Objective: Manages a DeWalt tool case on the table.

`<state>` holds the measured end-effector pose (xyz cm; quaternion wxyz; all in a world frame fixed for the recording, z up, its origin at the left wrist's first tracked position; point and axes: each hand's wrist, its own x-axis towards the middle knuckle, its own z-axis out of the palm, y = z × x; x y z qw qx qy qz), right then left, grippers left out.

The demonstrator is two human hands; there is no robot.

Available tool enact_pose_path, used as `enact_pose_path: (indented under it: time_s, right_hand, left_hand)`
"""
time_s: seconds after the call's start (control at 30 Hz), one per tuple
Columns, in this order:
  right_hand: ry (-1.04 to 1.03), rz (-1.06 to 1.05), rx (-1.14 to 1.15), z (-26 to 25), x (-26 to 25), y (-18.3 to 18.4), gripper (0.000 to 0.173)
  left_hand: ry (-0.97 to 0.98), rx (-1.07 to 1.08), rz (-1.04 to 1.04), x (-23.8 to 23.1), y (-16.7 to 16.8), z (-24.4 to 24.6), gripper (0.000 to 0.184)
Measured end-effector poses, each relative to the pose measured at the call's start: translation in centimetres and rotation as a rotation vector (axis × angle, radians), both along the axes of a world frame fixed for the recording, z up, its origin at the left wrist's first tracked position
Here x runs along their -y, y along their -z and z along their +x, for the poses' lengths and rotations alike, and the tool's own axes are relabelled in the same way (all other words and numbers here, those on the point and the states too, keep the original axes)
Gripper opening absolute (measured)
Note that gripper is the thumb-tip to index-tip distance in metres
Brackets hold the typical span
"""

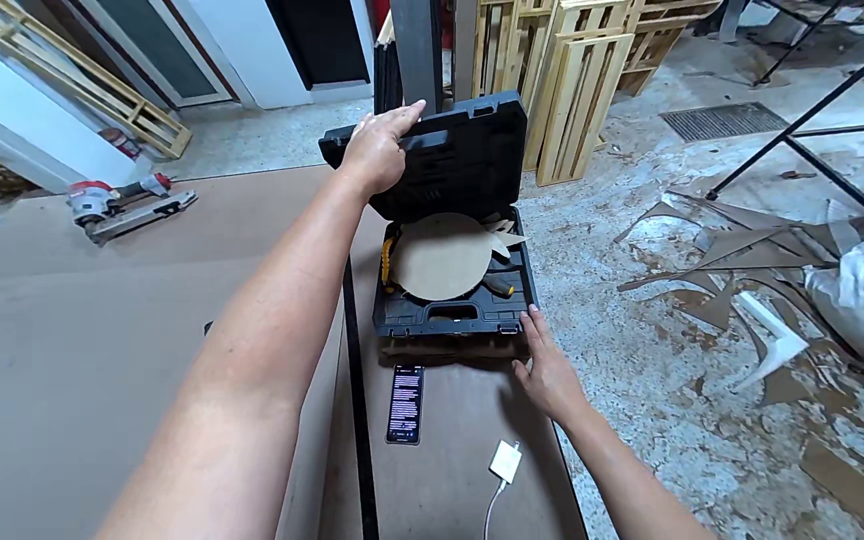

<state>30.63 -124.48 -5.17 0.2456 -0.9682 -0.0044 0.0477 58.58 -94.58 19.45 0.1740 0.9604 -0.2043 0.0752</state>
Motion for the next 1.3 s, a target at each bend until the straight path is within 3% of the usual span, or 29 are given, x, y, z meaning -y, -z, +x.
enact_pose_path:
  time_s: [0.23,0.43,0.57,0.63,0.73,0.87,0.93,1.1,1.23,1.3]
  right_hand:
    - [0.010,0.005,-0.057,-0.4,0.0,-0.3,0.093]
    - [0.017,-0.008,-0.068,-0.8,0.0,-0.3,0.089]
    - [0.066,-0.220,0.129,0.3,-0.7,-2.9,0.052]
    - [0.085,-0.215,0.256,2.5,-1.8,-4.2,0.039]
    - [0.082,-0.020,0.167,7.3,-4.5,-6.3,0.035]
    - [0.245,0.340,-0.374,14.7,-7.1,-6.7,0.047]
    - [0.323,0.487,-0.492,16.9,-7.5,-5.6,0.052]
    - [0.412,0.556,-0.448,17.4,-7.9,-4.7,0.042]
    - [0.453,0.793,-0.432,17.1,-8.9,-5.0,0.035]
    - [0.430,0.677,-0.432,17.3,-9.4,-5.6,0.041]
  left_hand:
    - [-0.011,0.106,0.086,0.3,0.3,2.2,0.077]
    - [-0.209,0.138,0.073,1.4,1.2,6.8,0.091]
    - [-0.217,0.145,0.042,2.0,1.2,8.9,0.077]
    - [-0.202,0.170,0.037,1.6,1.7,9.0,0.067]
    - [-0.170,0.220,0.012,0.0,2.4,8.9,0.058]
    - [-0.122,0.235,0.017,-1.6,2.7,8.1,0.066]
    - [-0.118,0.220,0.019,-1.8,2.6,7.8,0.069]
    - [-0.114,0.198,0.004,-1.8,2.5,7.6,0.069]
    - [-0.118,0.187,-0.010,-1.9,2.8,7.4,0.070]
    - [-0.123,0.181,-0.023,-1.9,2.8,7.1,0.070]
